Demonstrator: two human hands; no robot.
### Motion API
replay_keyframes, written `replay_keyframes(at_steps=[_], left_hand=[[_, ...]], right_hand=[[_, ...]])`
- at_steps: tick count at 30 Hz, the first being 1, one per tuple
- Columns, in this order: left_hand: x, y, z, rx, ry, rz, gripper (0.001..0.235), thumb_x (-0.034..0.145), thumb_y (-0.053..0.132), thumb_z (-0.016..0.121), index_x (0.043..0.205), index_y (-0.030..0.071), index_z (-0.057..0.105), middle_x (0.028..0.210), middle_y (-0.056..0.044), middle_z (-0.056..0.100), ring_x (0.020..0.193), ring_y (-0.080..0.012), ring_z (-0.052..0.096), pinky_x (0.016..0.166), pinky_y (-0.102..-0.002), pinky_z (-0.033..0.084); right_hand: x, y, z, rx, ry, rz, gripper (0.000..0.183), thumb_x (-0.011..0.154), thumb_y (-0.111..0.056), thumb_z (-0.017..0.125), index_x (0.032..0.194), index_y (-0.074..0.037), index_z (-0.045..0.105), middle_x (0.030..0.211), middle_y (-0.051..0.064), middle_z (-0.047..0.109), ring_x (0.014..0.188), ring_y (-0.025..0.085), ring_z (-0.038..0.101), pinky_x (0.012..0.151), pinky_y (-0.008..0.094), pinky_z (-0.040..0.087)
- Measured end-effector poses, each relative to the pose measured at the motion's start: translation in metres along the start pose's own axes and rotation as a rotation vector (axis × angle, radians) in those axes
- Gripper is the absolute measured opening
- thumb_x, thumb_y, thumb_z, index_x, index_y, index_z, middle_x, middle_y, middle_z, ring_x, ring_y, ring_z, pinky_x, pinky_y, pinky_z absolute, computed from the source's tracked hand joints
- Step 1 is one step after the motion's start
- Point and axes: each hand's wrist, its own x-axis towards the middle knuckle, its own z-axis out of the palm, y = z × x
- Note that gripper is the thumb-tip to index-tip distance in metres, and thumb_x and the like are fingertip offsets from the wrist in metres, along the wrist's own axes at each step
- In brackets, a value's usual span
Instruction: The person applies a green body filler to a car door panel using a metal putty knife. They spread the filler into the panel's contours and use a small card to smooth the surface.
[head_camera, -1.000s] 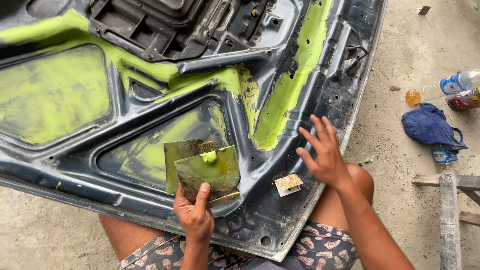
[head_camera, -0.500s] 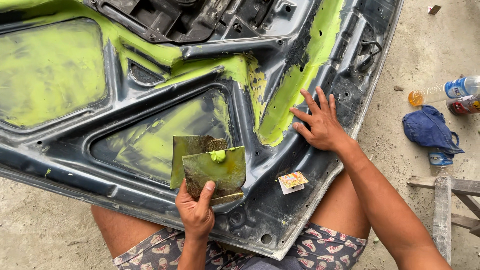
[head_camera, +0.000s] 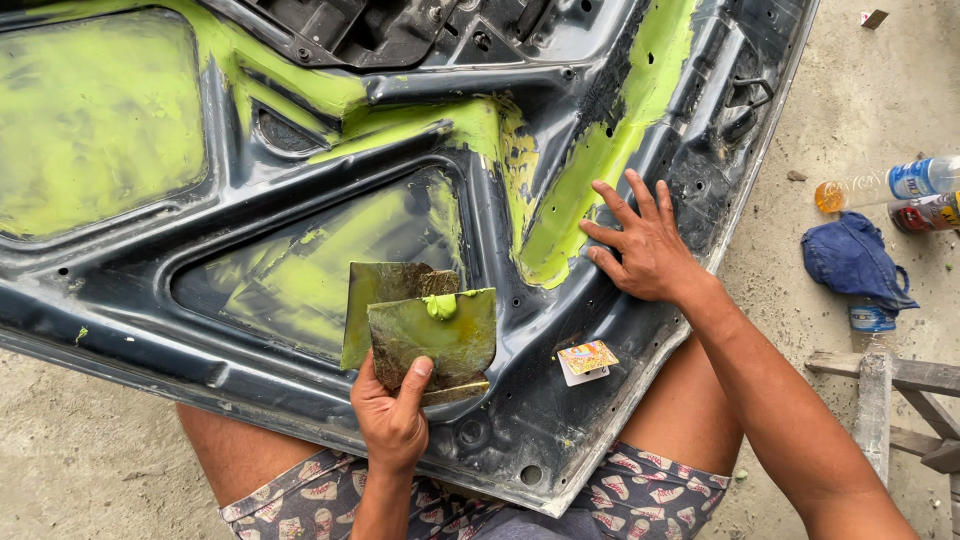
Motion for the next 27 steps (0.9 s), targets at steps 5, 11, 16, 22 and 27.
replay_keyframes(at_steps=[5, 11, 16, 22, 27], left_hand=[[0.0, -0.004, -0.002, -0.004, -0.003, -0.005, 0.032, 0.086, 0.01, 0.067, 0.116, 0.001, 0.064, 0.105, -0.008, 0.071, 0.096, -0.0189, 0.066, 0.09, -0.032, 0.053], [0.0, -0.005, -0.004, 0.024, -0.006, 0.006, 0.03, 0.086, 0.01, 0.068, 0.115, 0.001, 0.065, 0.102, -0.007, 0.071, 0.093, -0.0173, 0.065, 0.088, -0.03, 0.053], [0.0, 0.0, -0.002, 0.032, -0.013, 0.009, 0.031, 0.086, 0.011, 0.067, 0.115, 0.001, 0.064, 0.105, -0.008, 0.071, 0.097, -0.018, 0.065, 0.091, -0.031, 0.052], [0.0, -0.003, -0.003, 0.058, -0.011, 0.033, 0.028, 0.086, 0.011, 0.069, 0.113, 0.002, 0.065, 0.103, -0.006, 0.07, 0.094, -0.0169, 0.065, 0.089, -0.031, 0.052], [0.0, 0.002, -0.001, 0.058, -0.012, 0.017, 0.031, 0.086, 0.011, 0.068, 0.116, 0.002, 0.065, 0.106, -0.008, 0.071, 0.097, -0.0179, 0.065, 0.091, -0.031, 0.052]], right_hand=[[-0.002, 0.002, 0.002, -0.007, -0.01, -0.029, 0.04, 0.092, -0.042, 0.053, 0.128, -0.027, 0.063, 0.162, 0.005, 0.024, 0.15, 0.043, 0.01, 0.113, 0.071, 0.009], [-0.003, 0.007, 0.004, 0.008, -0.04, -0.069, 0.039, 0.093, -0.042, 0.051, 0.129, -0.033, 0.062, 0.162, 0.004, 0.025, 0.149, 0.044, 0.011, 0.113, 0.068, 0.008], [-0.004, 0.008, 0.003, 0.022, -0.066, -0.089, 0.039, 0.094, -0.042, 0.049, 0.13, -0.035, 0.06, 0.163, 0.003, 0.022, 0.15, 0.042, 0.008, 0.115, 0.066, 0.004], [-0.003, 0.01, 0.002, 0.045, -0.077, -0.102, 0.038, 0.093, -0.04, 0.05, 0.129, -0.037, 0.062, 0.162, 0.002, 0.023, 0.15, 0.041, 0.008, 0.113, 0.069, 0.005], [-0.001, 0.006, -0.007, 0.164, -0.173, -0.06, 0.037, 0.094, -0.037, 0.049, 0.129, -0.036, 0.062, 0.163, 0.0, 0.017, 0.15, 0.041, 0.0, 0.114, 0.067, -0.003]])
